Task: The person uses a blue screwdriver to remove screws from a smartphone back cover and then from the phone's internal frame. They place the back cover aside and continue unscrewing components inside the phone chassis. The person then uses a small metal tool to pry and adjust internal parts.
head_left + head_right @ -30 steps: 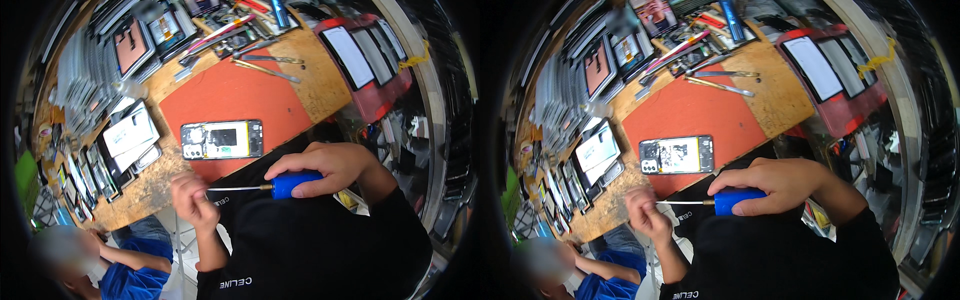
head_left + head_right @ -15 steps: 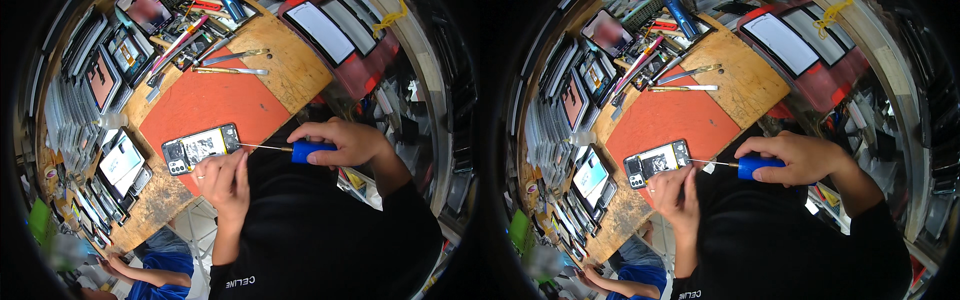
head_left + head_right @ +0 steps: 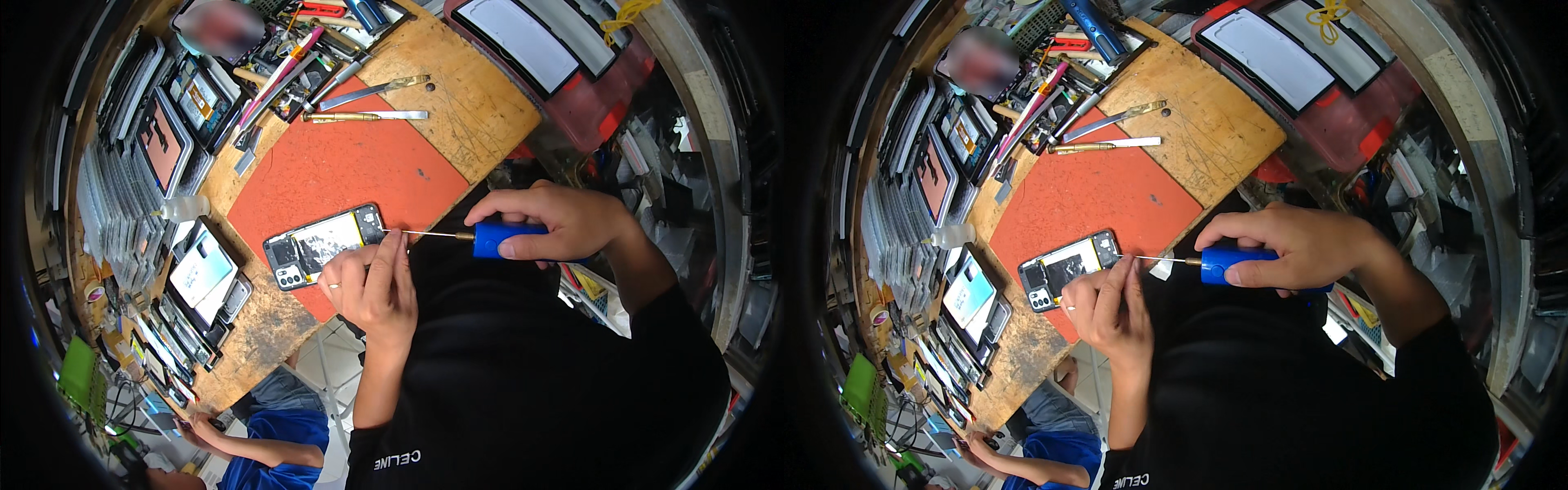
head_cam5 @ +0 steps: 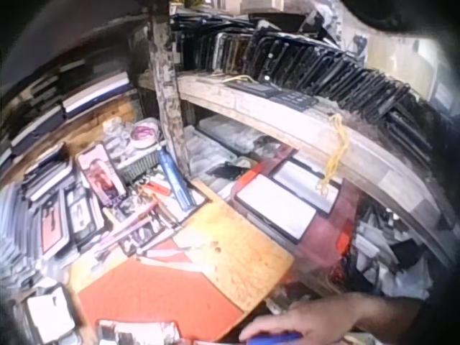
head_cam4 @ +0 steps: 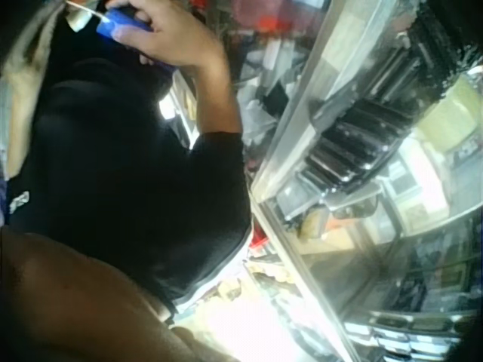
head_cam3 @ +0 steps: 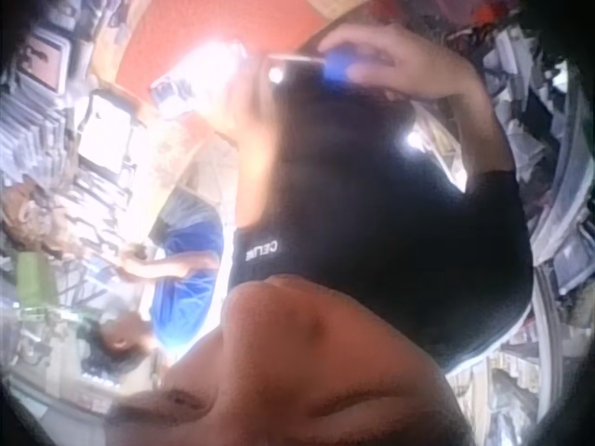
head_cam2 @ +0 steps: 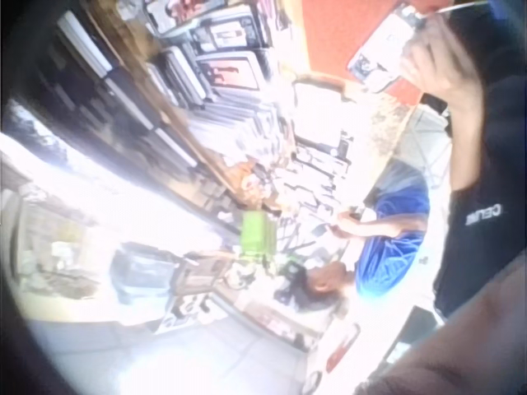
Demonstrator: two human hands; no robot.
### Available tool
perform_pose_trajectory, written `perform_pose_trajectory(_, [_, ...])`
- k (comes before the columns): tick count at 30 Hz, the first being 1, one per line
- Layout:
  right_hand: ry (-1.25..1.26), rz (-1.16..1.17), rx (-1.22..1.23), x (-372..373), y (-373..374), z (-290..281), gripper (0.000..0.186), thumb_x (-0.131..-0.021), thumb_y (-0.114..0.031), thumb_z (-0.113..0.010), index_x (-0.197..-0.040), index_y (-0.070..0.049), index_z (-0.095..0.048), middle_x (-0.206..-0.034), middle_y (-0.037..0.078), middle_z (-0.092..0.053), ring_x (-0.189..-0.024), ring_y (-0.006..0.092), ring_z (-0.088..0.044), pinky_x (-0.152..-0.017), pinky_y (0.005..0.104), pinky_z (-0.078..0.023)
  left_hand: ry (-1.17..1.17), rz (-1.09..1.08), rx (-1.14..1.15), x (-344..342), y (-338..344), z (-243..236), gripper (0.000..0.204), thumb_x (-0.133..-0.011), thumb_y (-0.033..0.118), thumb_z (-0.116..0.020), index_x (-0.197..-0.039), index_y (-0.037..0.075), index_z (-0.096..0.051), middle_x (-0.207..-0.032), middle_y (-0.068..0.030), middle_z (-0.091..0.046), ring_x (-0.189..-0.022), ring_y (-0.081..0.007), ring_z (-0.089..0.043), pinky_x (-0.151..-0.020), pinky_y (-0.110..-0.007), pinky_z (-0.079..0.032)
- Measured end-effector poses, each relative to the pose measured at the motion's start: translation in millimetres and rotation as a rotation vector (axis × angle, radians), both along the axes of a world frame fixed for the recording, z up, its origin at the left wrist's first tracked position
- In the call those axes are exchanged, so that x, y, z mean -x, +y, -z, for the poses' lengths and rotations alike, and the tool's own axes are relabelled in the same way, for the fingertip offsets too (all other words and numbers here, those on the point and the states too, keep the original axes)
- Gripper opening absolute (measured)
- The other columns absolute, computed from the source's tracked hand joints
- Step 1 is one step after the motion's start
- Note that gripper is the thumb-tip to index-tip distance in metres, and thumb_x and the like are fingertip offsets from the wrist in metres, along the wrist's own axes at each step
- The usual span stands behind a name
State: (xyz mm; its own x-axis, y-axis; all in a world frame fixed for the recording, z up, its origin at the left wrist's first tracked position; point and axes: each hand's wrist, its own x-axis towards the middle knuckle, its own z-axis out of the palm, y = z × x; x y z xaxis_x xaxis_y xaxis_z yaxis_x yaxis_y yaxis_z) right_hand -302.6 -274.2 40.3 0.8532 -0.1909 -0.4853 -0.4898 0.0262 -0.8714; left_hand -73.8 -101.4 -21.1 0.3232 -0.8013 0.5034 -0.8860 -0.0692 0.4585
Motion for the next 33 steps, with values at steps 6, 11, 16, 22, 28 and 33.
perform_pose_trajectory(6, [-0.008, 0.028, 0.027, -2.7, -1.2, 0.7, 0.048, -0.107, -0.026, -0.070, -0.149, -0.007, -0.056, -0.089, 0.008, -0.073, -0.065, 0.0155, -0.073, -0.062, 0.0309, -0.058, -0.025, -0.029, -0.004, -0.6, -4.7, 4.2, 0.022, -0.085, 0.012, -0.092, -0.107, 0.013, -0.086, -0.081, 0.0012, -0.063, -0.080, -0.0206, -0.056, -0.077, -0.037, -0.039])
perform_pose_trajectory(11, [0.008, 0.053, 0.042, -7.1, -2.1, -1.3, 0.048, -0.107, -0.025, -0.071, -0.149, -0.006, -0.057, -0.089, 0.006, -0.074, -0.067, 0.0143, -0.073, -0.063, 0.0306, -0.057, -0.057, -0.069, -0.002, -0.8, -12.7, 5.5, 0.021, -0.085, 0.013, -0.092, -0.105, 0.014, -0.087, -0.080, 0.0008, -0.062, -0.077, -0.0203, -0.055, -0.073, -0.036, -0.039])
perform_pose_trajectory(16, [0.035, 0.053, 0.072, -13.0, -6.7, -10.8, 0.049, -0.107, -0.025, -0.070, -0.150, -0.006, -0.056, -0.089, 0.006, -0.073, -0.067, 0.0137, -0.073, -0.064, 0.0299, -0.058, -0.048, -0.093, 0.015, -1.3, -20.6, 5.7, 0.020, -0.086, 0.013, -0.092, -0.105, 0.014, -0.087, -0.080, 0.0004, -0.062, -0.074, -0.0198, -0.056, -0.071, -0.037, -0.040])
perform_pose_trajectory(22, [0.089, -0.017, 0.110, -23.6, -20.8, -25.9, 0.048, -0.106, -0.025, -0.071, -0.149, -0.006, -0.059, -0.091, 0.010, -0.076, -0.070, 0.0155, -0.076, -0.065, 0.0309, -0.060, -0.027, -0.121, 0.002, 0.1, -22.6, 3.0, 0.017, -0.088, 0.009, -0.090, -0.104, 0.009, -0.087, -0.081, -0.0040, -0.067, -0.074, -0.0214, -0.062, -0.071, -0.038, -0.045])
perform_pose_trajectory(28, [0.063, -0.044, 0.227, -23.7, -23.8, -26.3, 0.050, -0.105, -0.025, -0.072, -0.150, -0.007, -0.059, -0.088, 0.009, -0.077, -0.071, 0.0158, -0.076, -0.065, 0.0311, -0.059, -0.035, -0.127, 0.054, -0.1, -23.7, 9.5, 0.019, -0.086, 0.012, -0.092, -0.105, 0.012, -0.087, -0.079, -0.0010, -0.064, -0.073, -0.0205, -0.060, -0.070, -0.037, -0.042])
perform_pose_trajectory(33, [0.096, -0.010, 0.142, -24.6, -22.2, -29.5, 0.051, -0.104, -0.024, -0.073, -0.150, -0.007, -0.059, -0.088, 0.006, -0.077, -0.070, 0.0116, -0.073, -0.065, 0.0283, -0.056, -0.068, -0.124, 0.088, -1.8, -24.0, 14.2, 0.022, -0.084, 0.014, -0.093, -0.106, 0.015, -0.086, -0.080, 0.0017, -0.062, -0.072, -0.0186, -0.057, -0.069, -0.036, -0.038])
